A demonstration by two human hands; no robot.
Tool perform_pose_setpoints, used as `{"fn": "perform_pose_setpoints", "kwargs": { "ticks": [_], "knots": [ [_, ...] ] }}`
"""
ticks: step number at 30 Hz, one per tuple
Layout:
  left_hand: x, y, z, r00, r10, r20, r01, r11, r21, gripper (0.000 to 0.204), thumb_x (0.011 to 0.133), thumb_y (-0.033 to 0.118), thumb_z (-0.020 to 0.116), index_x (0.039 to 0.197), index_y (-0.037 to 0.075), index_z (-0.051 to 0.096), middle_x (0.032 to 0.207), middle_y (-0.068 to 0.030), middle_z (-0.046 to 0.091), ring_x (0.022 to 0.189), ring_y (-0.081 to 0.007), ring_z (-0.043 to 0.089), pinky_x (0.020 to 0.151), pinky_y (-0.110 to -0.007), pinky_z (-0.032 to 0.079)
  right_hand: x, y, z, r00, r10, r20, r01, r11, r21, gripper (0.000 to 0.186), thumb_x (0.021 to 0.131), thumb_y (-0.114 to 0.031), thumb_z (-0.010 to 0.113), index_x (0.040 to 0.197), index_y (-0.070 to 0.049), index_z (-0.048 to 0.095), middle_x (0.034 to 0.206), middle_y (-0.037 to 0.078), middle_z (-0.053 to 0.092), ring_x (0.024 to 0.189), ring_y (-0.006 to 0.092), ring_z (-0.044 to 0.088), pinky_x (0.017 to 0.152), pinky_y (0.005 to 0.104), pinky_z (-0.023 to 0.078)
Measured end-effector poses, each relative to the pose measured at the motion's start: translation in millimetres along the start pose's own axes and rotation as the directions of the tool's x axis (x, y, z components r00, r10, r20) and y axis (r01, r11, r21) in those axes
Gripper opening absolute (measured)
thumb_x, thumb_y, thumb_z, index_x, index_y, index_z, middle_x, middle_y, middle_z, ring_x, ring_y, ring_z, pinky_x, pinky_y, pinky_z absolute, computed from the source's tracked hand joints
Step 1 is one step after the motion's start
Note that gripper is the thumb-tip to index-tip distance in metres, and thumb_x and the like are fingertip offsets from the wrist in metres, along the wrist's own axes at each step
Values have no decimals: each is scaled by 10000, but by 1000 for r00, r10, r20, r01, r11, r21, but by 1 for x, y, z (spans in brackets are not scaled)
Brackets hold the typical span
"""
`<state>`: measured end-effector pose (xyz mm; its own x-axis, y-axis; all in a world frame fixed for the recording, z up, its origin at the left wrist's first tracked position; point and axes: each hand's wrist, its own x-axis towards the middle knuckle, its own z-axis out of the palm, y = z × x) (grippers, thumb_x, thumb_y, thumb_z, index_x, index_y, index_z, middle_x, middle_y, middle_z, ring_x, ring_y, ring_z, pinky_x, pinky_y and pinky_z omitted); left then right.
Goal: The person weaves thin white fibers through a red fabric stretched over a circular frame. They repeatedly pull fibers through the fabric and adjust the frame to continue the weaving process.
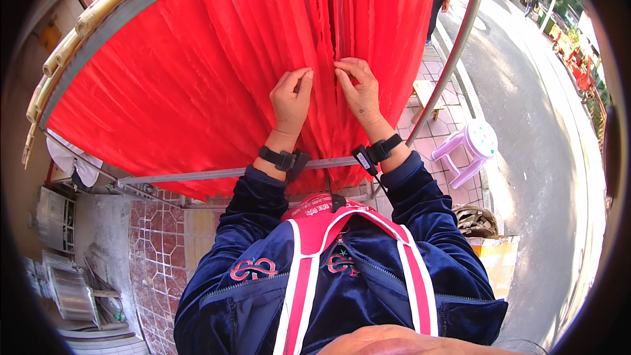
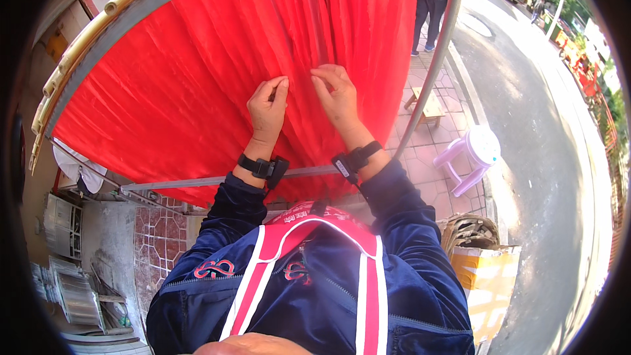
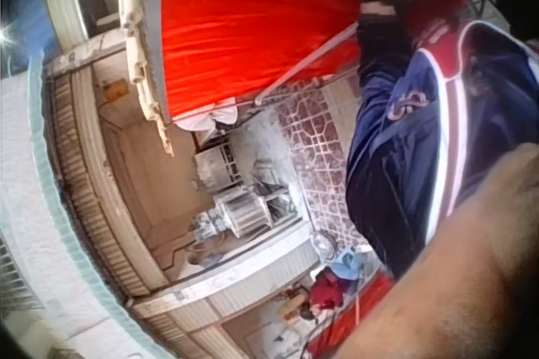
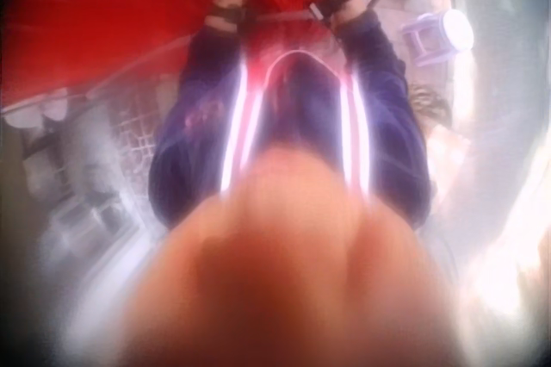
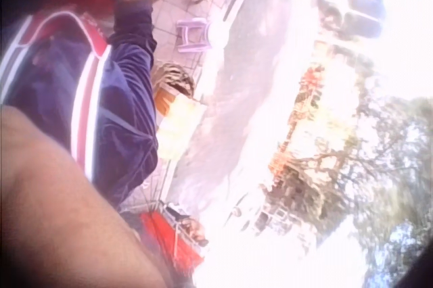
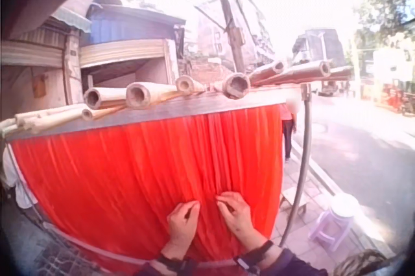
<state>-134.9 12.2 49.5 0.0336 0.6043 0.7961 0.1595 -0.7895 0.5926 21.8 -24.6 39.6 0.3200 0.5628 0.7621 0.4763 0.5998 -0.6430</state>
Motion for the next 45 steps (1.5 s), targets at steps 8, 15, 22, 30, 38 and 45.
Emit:
{"fn": "perform_pose_setpoints", "kwargs": {
  "ticks": [8,15,22,30,38,45],
  "knots": [
    [43,36,8,988,-132,81,124,988,92,238,889,235,693,1028,43,711,692,-145,666,624,-267,669,604,-364,523,39,-26,13,990,-138,34,142,973,-185,225,833,-118,722,1055,-83,712,1039,131,609,1003,296,601,841,361,505],
    [60,19,19,998,-7,68,-17,935,354,203,886,267,671,889,66,696,658,-150,642,597,-334,636,566,-423,489,38,-20,15,982,-153,107,183,902,-390,269,920,-108,602,1164,-9,659,1215,236,580,1100,372,579,936,400,488],
    [67,-1,1,1000,-14,-16,19,924,382,182,886,227,664,839,52,680,604,-121,613,544,-274,620,544,-386,471,48,4,-16,990,-139,14,134,923,-360,240,953,-94,545,1137,8,660,1133,257,617,1077,403,602,931,414,494],
    [74,4,-15,995,-93,-22,95,946,308,308,869,369,698,872,61,717,605,-104,630,571,-251,642,552,-376,492,53,6,-13,992,-122,29,125,940,-316,205,960,-78,556,1113,-11,674,1099,223,637,1085,369,618,926,383,502],
    [88,37,14,992,-32,119,-24,898,440,455,852,497,688,889,44,698,668,-126,668,652,-326,674,598,-429,526,82,-23,-3,999,-52,-14,46,961,-273,269,888,-124,702,1106,-8,597,998,158,681,912,244,690,799,333,542],
    [126,39,26,978,200,62,-205,851,483,310,939,320,594,792,47,585,688,-187,630,677,-420,624,581,-501,481,128,-53,10,985,-165,-59,142,949,-282,272,899,-232,709,1048,-34,597,807,130,670,649,155,610,595,320,492]
  ]
}}
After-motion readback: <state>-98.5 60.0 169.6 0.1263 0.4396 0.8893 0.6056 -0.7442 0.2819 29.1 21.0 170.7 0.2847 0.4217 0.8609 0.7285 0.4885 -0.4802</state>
